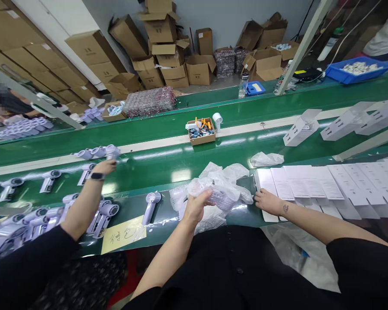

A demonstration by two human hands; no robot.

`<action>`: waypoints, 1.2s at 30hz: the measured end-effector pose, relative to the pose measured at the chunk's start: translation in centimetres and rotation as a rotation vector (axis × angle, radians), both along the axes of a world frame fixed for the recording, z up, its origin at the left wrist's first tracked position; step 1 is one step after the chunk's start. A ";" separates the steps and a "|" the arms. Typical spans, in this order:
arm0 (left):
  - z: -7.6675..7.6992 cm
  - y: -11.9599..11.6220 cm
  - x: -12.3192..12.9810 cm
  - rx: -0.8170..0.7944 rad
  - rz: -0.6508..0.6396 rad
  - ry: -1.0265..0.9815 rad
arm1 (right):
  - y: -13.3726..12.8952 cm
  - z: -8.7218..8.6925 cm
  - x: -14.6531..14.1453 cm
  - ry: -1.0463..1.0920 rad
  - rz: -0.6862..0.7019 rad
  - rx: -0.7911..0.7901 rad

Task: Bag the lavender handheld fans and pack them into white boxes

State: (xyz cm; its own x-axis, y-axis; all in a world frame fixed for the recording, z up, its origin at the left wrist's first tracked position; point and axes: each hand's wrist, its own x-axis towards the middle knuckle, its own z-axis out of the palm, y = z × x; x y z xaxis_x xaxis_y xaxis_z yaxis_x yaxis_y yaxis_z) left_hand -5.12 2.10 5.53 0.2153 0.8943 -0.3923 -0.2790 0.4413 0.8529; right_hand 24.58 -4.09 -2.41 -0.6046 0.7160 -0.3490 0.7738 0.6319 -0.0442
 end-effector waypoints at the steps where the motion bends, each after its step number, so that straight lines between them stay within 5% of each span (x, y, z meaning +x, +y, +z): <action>1: 0.0 0.4 -0.5 0.004 0.033 -0.020 | 0.5 0.3 0.0 0.023 0.002 0.019; 4: 0.0 1.1 -1.6 0.007 0.119 -0.070 | 1.5 2.4 0.4 0.070 -0.013 0.099; 7: 0.3 1.3 -1.1 -0.005 0.078 -0.133 | 1.7 3.9 0.4 0.271 -0.187 0.207; 12: 0.6 0.9 4.2 0.053 -0.073 -0.167 | 0.5 2.9 -1.1 0.750 -0.544 0.185; 17: 0.4 -0.8 6.4 0.494 -0.210 0.372 | -2.3 2.0 -2.6 0.956 -0.769 0.016; 22: 3.8 -2.9 5.1 0.972 -0.746 1.027 | -4.6 0.3 -3.3 0.977 -0.782 0.035; 28: 7.7 -1.7 8.0 1.037 -1.139 1.256 | -5.6 -1.1 -4.0 1.013 -0.935 -0.006; 32: 7.3 -1.7 11.1 1.183 -1.202 1.232 | -5.6 -0.9 -3.5 0.990 -0.932 -0.010; 36: 6.8 -1.8 13.0 1.032 -1.149 1.329 | -5.6 -0.6 -3.6 0.980 -1.045 -0.045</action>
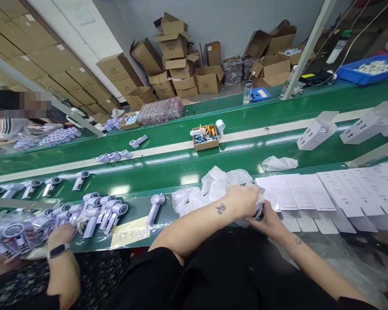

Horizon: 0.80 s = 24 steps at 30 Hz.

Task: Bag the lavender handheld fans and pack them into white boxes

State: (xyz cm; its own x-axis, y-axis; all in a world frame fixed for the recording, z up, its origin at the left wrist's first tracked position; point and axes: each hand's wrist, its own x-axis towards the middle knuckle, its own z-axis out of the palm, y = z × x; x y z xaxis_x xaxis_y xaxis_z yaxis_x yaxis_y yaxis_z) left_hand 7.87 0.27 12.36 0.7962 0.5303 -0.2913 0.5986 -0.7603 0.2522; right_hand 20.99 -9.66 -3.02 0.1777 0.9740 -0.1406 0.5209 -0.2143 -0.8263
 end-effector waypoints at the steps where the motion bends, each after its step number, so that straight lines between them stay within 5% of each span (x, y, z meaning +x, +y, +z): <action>1: 0.2 -0.1 -0.1 -0.005 0.031 0.009 | 0.0 0.1 -0.3 0.007 -0.007 0.001; 11: 2.5 -0.3 -4.9 -0.014 0.208 0.003 | 0.7 0.5 -2.2 -0.163 0.172 0.213; 18: -2.4 -0.9 -5.0 -0.024 0.434 0.006 | 0.9 -1.0 -2.9 -0.221 0.222 0.401; 21: -3.8 -2.3 -4.9 -0.023 0.326 0.039 | 0.8 -1.3 -3.0 -0.234 0.234 0.395; 24: -4.8 -3.4 -5.5 0.022 0.082 -0.060 | 0.4 -1.1 -2.9 -0.209 0.175 0.325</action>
State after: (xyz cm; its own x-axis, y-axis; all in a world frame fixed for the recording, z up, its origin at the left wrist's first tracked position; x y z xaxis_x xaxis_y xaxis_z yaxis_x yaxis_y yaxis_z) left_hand 2.41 -3.11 7.55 0.7658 0.5998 -0.2320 0.6431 -0.7153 0.2734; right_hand 18.12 -9.22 -4.11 -0.0017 0.9798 0.2002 0.6897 0.1461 -0.7092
